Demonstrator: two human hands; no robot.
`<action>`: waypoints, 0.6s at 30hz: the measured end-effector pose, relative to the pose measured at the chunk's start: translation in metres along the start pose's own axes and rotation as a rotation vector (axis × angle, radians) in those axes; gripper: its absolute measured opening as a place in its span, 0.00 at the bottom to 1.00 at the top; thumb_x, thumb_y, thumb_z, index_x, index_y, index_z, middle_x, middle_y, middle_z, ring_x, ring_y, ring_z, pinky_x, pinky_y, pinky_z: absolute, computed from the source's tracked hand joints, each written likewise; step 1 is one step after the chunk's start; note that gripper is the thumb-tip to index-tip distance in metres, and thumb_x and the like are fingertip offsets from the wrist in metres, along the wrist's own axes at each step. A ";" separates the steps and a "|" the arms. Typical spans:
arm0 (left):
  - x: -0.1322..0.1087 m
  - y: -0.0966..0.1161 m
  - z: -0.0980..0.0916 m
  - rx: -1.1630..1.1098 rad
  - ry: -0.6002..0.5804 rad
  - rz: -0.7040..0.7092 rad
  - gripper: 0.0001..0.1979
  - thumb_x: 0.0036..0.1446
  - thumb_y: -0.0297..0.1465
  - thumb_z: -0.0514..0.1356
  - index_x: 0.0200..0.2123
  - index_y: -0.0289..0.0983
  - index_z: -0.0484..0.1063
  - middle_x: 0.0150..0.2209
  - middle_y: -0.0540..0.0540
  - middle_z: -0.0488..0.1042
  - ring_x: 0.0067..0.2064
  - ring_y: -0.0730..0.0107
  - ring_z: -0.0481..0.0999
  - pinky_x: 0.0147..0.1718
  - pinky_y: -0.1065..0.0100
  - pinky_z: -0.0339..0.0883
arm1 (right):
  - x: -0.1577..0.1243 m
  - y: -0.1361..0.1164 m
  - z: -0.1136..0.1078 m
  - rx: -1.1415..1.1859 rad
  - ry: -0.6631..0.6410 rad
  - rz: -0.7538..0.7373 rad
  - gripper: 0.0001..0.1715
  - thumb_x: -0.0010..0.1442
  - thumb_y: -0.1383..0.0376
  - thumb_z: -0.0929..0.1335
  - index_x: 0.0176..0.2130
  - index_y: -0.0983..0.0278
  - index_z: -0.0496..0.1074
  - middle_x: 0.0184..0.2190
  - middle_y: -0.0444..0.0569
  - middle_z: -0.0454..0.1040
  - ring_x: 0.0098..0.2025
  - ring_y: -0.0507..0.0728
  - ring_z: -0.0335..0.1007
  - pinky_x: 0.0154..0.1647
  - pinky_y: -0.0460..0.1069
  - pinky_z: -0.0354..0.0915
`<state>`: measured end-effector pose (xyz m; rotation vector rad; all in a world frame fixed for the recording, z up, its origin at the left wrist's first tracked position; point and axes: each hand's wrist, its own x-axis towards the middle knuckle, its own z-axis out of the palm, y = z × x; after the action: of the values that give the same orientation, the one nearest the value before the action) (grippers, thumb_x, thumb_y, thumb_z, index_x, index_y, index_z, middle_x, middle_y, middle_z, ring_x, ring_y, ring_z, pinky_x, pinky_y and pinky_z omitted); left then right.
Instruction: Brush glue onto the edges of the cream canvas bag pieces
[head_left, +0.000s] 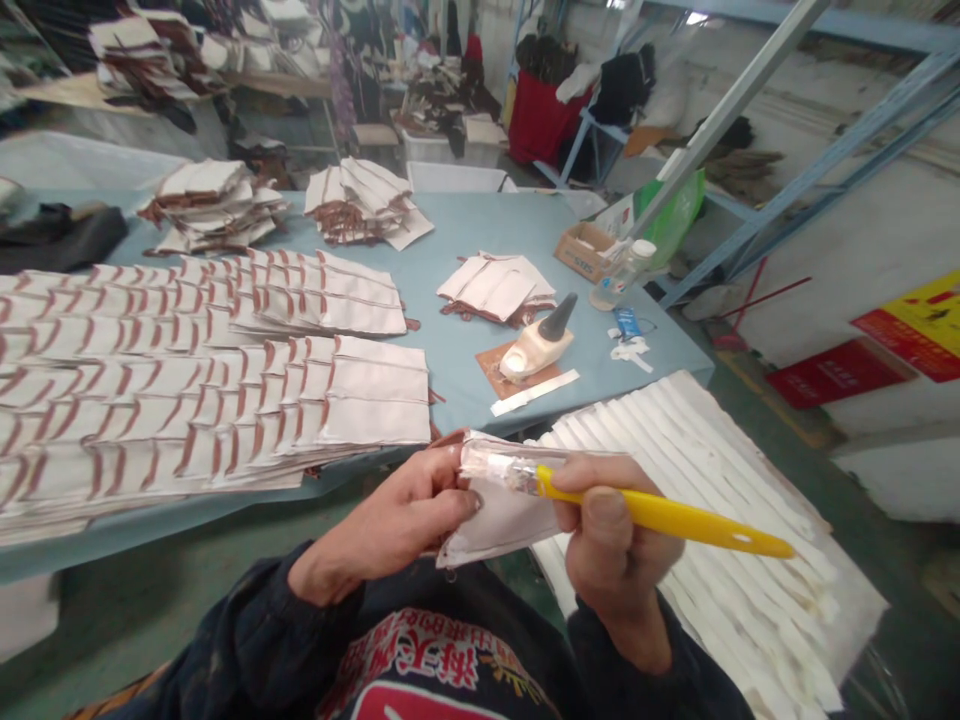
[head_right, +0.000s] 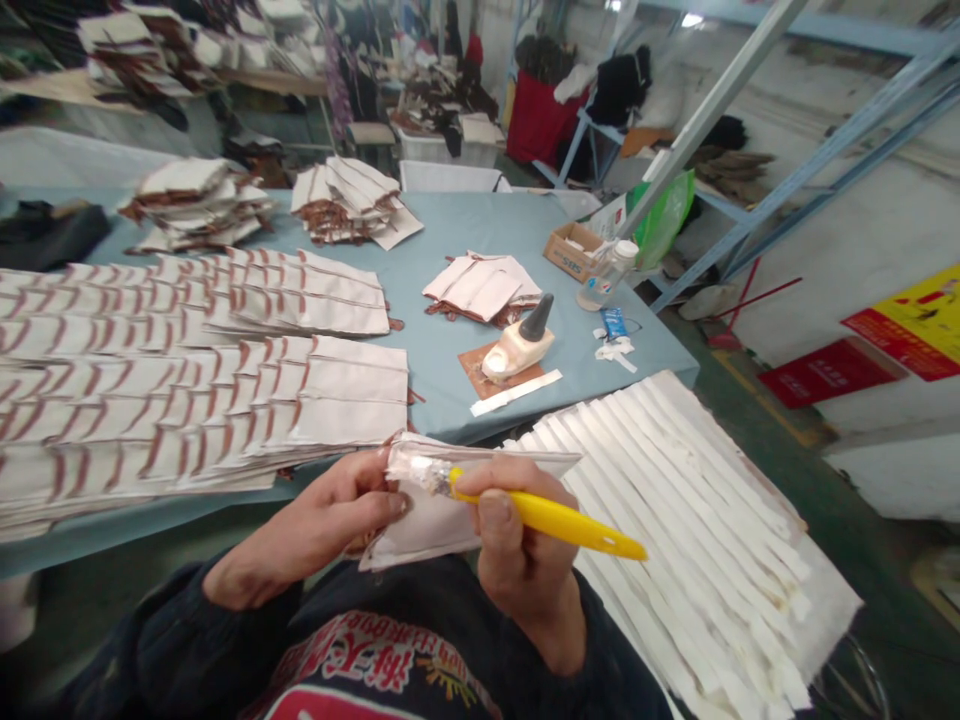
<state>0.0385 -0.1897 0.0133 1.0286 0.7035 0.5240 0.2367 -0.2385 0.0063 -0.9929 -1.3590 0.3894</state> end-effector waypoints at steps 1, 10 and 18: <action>0.000 0.000 0.000 0.023 0.001 0.008 0.10 0.57 0.37 0.68 0.35 0.37 0.73 0.28 0.52 0.71 0.27 0.74 0.63 0.24 0.74 0.57 | 0.000 0.000 0.002 -0.005 0.009 -0.006 0.15 0.78 0.58 0.67 0.41 0.60 0.79 0.23 0.39 0.68 0.20 0.50 0.63 0.23 0.47 0.65; -0.003 0.000 0.001 0.342 0.001 0.217 0.03 0.61 0.31 0.58 0.34 0.39 0.70 0.38 0.49 0.72 0.37 0.67 0.70 0.36 0.67 0.66 | 0.004 0.024 0.006 -0.310 0.169 -0.020 0.14 0.79 0.58 0.64 0.49 0.62 0.78 0.29 0.43 0.77 0.29 0.53 0.76 0.33 0.49 0.75; 0.000 -0.024 0.006 0.150 -0.015 0.194 0.08 0.57 0.29 0.59 0.41 0.39 0.73 0.35 0.51 0.72 0.38 0.65 0.72 0.38 0.65 0.67 | -0.009 0.052 0.011 -0.326 0.190 -0.038 0.15 0.79 0.60 0.64 0.47 0.63 0.78 0.28 0.42 0.74 0.26 0.52 0.71 0.29 0.47 0.70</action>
<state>0.0447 -0.2031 -0.0065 1.2478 0.6402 0.6380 0.2397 -0.2125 -0.0404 -1.2367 -1.2886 0.0416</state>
